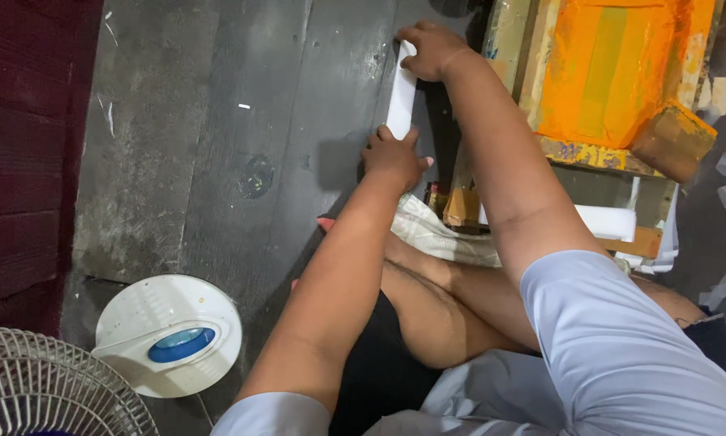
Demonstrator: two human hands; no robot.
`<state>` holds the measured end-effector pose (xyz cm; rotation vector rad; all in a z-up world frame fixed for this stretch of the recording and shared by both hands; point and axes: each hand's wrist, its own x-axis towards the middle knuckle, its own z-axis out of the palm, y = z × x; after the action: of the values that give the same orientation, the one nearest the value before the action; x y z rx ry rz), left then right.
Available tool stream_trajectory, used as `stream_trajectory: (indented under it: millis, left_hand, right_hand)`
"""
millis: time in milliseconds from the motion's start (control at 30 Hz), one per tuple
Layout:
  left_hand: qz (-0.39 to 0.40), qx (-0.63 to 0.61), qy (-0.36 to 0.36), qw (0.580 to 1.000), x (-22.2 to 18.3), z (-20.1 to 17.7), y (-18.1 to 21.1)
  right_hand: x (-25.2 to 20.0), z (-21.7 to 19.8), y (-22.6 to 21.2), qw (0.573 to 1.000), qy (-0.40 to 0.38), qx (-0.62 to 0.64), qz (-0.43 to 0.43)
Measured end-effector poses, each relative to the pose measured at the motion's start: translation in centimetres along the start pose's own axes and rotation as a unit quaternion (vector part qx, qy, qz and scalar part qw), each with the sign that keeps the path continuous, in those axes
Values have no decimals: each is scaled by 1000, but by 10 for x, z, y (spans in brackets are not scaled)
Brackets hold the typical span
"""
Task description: Screen printing orange ink onto small white strips of material using a manual screen and squeegee
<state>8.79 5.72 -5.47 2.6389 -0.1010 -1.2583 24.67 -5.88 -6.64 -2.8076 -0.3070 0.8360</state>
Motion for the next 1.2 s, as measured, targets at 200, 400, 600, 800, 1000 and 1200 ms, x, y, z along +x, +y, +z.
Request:
stream_trajectory:
  millis: [200, 400, 600, 800, 1000, 1200]
  left_hand:
    - [-13, 34, -41, 998, 4, -1, 3]
    - [1, 1, -20, 1000, 11, 6, -2]
    - [-6, 1, -1, 1000, 19, 11, -4]
    - [5, -74, 38, 997, 6, -1, -3]
    - [76, -92, 325, 938, 33, 15, -11]
    - [118, -103, 347, 925, -61, -34, 9]
  right_hand:
    - [9, 7, 8, 1000, 17, -2, -23]
    - [17, 13, 14, 999, 24, 3, -45]
    - [7, 5, 6, 999, 26, 17, -35]
    - [5, 10, 11, 981, 179, -1, -76]
    - [-37, -10, 3, 930, 303, 62, -200]
    - [-186, -17, 1, 883, 362, 74, -288]
